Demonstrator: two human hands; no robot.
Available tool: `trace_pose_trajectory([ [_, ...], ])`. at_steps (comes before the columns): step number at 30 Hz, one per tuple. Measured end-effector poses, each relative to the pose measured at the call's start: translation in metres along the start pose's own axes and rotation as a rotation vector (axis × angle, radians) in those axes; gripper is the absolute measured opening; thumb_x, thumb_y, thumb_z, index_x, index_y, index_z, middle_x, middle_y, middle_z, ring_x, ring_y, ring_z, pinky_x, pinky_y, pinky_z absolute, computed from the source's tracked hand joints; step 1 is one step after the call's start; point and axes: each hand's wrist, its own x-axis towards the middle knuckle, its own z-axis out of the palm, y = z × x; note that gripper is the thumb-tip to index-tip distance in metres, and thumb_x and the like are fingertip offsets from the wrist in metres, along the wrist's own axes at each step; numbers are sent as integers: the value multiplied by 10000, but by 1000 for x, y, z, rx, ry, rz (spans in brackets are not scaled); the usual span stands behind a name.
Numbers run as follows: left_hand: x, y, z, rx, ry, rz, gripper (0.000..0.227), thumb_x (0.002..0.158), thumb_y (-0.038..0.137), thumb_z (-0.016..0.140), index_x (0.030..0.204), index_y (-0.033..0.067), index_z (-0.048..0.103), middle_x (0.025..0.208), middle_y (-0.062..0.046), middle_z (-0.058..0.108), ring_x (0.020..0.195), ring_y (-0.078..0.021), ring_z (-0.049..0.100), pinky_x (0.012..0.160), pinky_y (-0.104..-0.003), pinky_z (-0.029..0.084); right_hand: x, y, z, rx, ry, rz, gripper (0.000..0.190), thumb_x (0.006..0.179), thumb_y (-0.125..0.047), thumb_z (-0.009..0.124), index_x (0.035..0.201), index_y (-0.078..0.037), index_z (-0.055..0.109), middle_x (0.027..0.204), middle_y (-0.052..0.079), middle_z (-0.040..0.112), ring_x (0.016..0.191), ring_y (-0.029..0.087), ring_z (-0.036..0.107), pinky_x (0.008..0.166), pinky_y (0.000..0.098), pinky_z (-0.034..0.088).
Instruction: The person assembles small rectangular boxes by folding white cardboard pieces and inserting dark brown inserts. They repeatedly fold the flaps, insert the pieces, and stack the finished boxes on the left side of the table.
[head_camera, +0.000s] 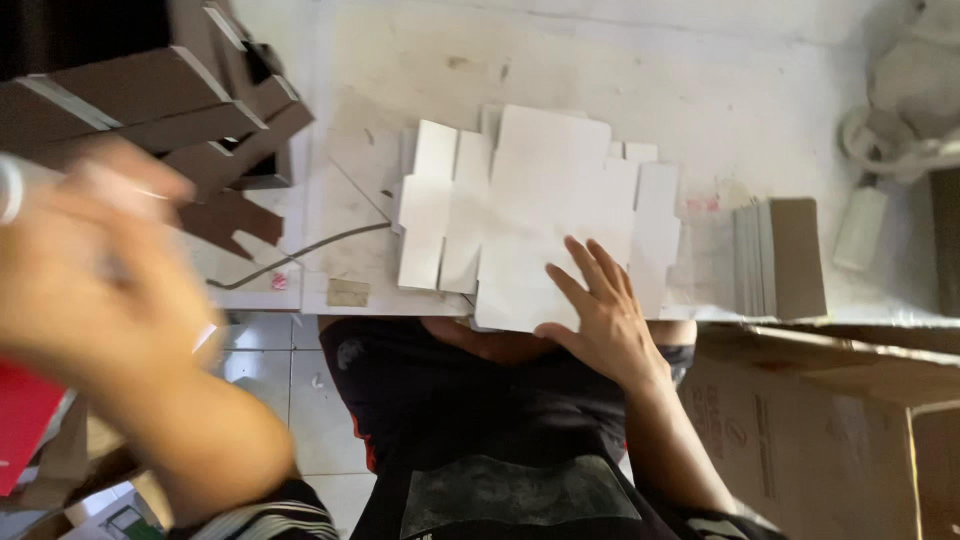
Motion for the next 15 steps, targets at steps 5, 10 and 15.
trace_pose_trajectory([
  [5, -43, 87, 60, -773, -438, -146, 386, 1037, 121, 456, 701, -58, 518, 1240, -309, 593, 1186, -469, 521, 1127, -603, 375, -1, -3, 4, -234, -200, -22, 1051, 593, -462, 947, 1467, -87, 499, 1620, 164, 370, 1476, 386, 375, 1106, 535, 429],
  [10, -78, 117, 91, -657, -1131, -43, 435, 844, 270, 782, 1204, 43, 693, 1384, -269, 574, 1364, -521, 460, 1143, -631, 349, 10, 1, -17, -103, -337, 66, 823, 643, -395, 921, 1371, -147, 626, 1523, 142, 516, 1432, 427, 459, 1097, 488, 473],
  [15, -98, 125, 101, -629, -1339, 24, 706, 739, 294, 877, 1351, 57, 615, 1394, -216, 568, 1371, -461, 474, 1133, -622, 368, 5, 10, -12, 57, -258, 48, 318, 894, -283, 748, 1183, -150, 730, 1270, 71, 699, 1339, 397, 555, 986, 466, 552],
])
